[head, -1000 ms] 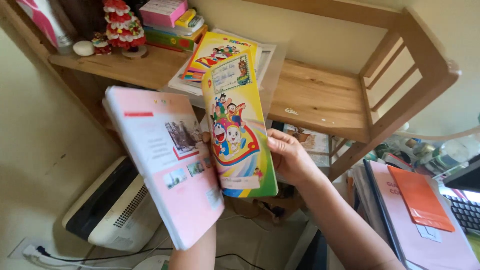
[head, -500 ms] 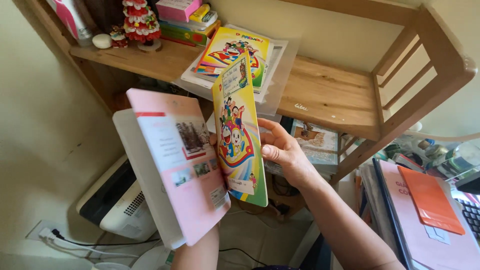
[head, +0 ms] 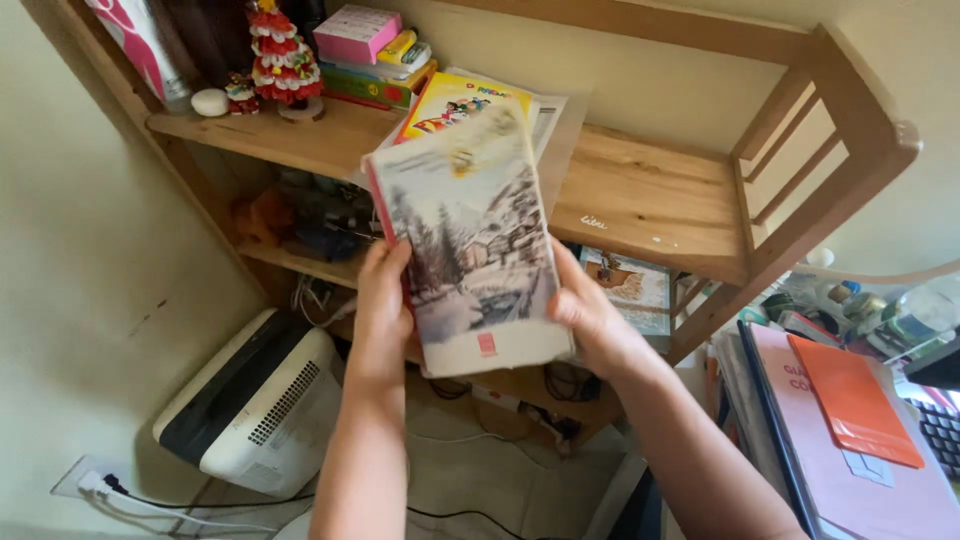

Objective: Organizing and sorting various books, notebooks, and documents on a desk and shelving unit.

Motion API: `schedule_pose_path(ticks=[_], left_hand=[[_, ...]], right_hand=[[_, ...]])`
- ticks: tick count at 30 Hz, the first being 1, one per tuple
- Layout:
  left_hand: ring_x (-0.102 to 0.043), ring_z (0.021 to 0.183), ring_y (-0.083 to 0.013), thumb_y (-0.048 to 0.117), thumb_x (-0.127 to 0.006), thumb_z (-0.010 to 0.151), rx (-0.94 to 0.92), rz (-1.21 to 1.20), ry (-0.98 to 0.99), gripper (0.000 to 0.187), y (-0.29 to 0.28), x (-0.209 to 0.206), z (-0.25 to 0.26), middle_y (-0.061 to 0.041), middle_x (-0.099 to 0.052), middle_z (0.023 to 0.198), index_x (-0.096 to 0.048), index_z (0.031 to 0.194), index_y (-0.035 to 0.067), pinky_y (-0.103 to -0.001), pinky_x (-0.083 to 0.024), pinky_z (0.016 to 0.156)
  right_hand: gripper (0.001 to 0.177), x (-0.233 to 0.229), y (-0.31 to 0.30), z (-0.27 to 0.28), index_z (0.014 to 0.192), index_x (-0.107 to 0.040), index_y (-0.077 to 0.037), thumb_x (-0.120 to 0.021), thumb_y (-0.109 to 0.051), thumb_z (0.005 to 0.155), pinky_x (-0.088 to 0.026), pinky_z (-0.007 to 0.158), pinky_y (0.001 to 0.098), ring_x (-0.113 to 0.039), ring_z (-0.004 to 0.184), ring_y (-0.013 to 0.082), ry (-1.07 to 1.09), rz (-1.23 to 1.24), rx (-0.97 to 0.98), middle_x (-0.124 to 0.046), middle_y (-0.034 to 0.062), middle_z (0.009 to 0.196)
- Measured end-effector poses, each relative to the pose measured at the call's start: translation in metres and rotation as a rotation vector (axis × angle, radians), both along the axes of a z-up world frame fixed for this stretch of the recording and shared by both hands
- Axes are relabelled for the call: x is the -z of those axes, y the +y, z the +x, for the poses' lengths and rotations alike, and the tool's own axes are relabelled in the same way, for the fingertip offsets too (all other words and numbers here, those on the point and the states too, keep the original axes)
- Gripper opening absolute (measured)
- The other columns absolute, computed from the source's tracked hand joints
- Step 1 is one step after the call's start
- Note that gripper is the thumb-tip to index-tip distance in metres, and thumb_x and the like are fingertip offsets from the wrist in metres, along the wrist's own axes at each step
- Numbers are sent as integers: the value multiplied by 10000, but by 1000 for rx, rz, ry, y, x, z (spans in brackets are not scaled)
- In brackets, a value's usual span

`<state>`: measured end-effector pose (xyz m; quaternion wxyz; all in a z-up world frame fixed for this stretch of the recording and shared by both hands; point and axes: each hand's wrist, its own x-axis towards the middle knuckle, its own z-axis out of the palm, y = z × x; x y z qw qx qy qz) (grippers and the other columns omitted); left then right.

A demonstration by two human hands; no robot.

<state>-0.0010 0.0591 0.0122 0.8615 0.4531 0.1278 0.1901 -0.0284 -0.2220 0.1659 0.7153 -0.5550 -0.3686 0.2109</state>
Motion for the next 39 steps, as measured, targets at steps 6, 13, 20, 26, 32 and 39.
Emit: schedule_pose_path(ticks=[6, 13, 20, 26, 32, 39], left_hand=[[-637, 1127, -216, 130, -653, 925, -17, 163, -241, 528, 0, -74, 33, -125, -647, 1319, -545, 1436, 56, -371, -535, 949], [-694, 1107, -227, 262, -618, 939, 371, 54, -260, 511, 30, -136, 97, -116, -677, 1294, -524, 1420, 117, -424, -584, 932], [-650, 1091, -211, 122, -680, 981, 46, 284, -273, 297, 73, -106, 168, -88, -706, 1157, -660, 1253, 4, -339, -504, 929], [-695, 1079, -272, 160, -618, 917, -362, 1113, 203, 311, 69, -105, 148, -117, -747, 1138, -706, 1214, 127, -417, -507, 950], [-633, 1094, -386, 203, -636, 891, -402, 1414, 219, 393, 70, -83, 160, -162, -684, 1219, -652, 1275, 118, -547, -460, 908], [-519, 1253, -470, 164, -708, 859, -422, 1537, 243, 552, 36, -118, 130, -250, -593, 1344, -580, 1391, 96, -627, -374, 1009]], right_hand=[[764, 5, 7, 43, 1560, -380, -104, -615, -42, 836, -573, 828, 412, -678, 1040, 302, 208, -192, 393, -659, 189, 1312], [545, -19, 36, 145, 1457, -462, -47, -513, 25, 919, -619, 672, 454, -720, 923, 290, 307, 84, 371, -692, 175, 1202], [418, 13, 91, 253, 1332, -459, -34, -576, -3, 932, -603, 586, 463, -703, 800, 274, 441, 70, 430, -633, 185, 1124], [615, 8, 98, 247, 1455, -400, -30, -659, -36, 897, -454, 423, 359, -600, 554, 209, 223, -490, 551, -695, 192, 945], [650, 13, 96, 233, 1445, -519, -46, -719, -88, 828, -468, 428, 317, -648, 534, 157, -90, -659, 593, -715, 147, 826], [529, 46, 81, 235, 1337, -655, -127, -793, -206, 833, -574, 708, 393, -739, 835, 233, -649, -647, 749, -768, 152, 1004]])
